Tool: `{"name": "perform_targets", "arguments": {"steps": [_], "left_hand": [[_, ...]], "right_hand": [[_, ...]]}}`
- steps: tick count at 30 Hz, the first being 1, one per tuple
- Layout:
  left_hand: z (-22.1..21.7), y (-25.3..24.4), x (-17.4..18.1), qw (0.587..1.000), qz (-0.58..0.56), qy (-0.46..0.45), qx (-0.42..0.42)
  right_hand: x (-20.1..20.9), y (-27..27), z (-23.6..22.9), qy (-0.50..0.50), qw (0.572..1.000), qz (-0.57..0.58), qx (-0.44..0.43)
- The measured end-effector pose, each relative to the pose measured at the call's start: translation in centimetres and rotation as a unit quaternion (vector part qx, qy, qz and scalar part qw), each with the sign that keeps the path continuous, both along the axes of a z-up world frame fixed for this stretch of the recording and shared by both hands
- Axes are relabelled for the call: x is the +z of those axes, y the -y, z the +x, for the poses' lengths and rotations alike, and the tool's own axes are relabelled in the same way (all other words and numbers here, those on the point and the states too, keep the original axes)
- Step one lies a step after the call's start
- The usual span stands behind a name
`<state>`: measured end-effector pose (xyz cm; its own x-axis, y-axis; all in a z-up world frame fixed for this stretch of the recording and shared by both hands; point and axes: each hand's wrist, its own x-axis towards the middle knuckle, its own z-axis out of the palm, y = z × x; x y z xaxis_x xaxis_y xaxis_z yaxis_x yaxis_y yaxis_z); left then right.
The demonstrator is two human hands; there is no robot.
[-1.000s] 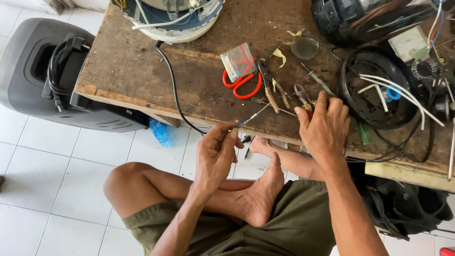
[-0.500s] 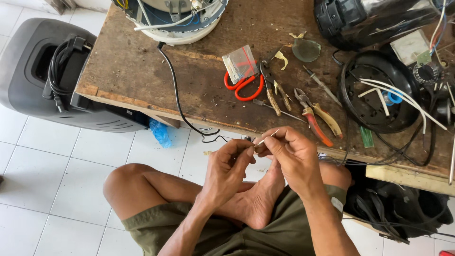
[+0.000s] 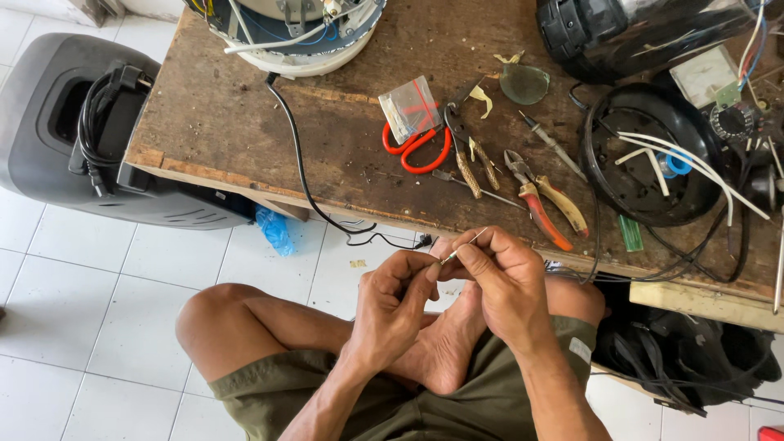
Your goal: The person sits cross-legged on the floor and works on the internal wiring of two disassembled cylindrical appliances. They use pliers to strip wire ends and connect wires to the internal components of the devices, which are placed on a wooden workbench.
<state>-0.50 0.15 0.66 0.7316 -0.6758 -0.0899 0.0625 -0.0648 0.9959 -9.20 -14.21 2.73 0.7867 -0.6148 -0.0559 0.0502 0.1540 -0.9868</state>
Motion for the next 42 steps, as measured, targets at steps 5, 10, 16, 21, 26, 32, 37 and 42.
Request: {"name": "perform_targets", "arguments": {"steps": [5,10,16,21,26,32,37,42], "left_hand": [[0.1,0.0,-0.2,1.0,-0.008,0.023,0.008],[0.1,-0.3,-0.1,0.999,-0.011,0.031,0.008],[-0.1,-0.6,-1.0,0.999,0.0,0.031,0.013],[0.3,-0.6,-1.3,0.998,0.005,0.062,0.004],[0.7,-0.5,-1.7,0.963,0.0,0.269,0.0],[1.0,-0.3,-1.3,0.878,-0.025,0.478,-0.005],[1.0,-0.9,-2.3,0.836,0.005,0.548,-0.013],[-0.4,-2.3,-2.9,0.908,0.006,0.418,0.017]], "right_hand": [[-0.6,-0.3,0.2,0.022,0.999,0.036,-0.011],[-1.2,-0.6,0.0,0.042,0.996,0.079,-0.021],[-1.2,-0.7,0.1,0.021,0.999,0.037,0.019],[-0.3,-0.8,0.8,-0.006,1.0,0.024,-0.007],[-0.6,-0.8,0.7,-0.038,0.999,-0.025,-0.027],[-0.5,-1.3,0.6,-0.02,0.998,-0.049,-0.046],[-0.4,-1.3,0.3,-0.031,0.997,-0.057,-0.042],[-3.2,-1.3,-0.8,-0.084,0.995,-0.043,0.03]]}}
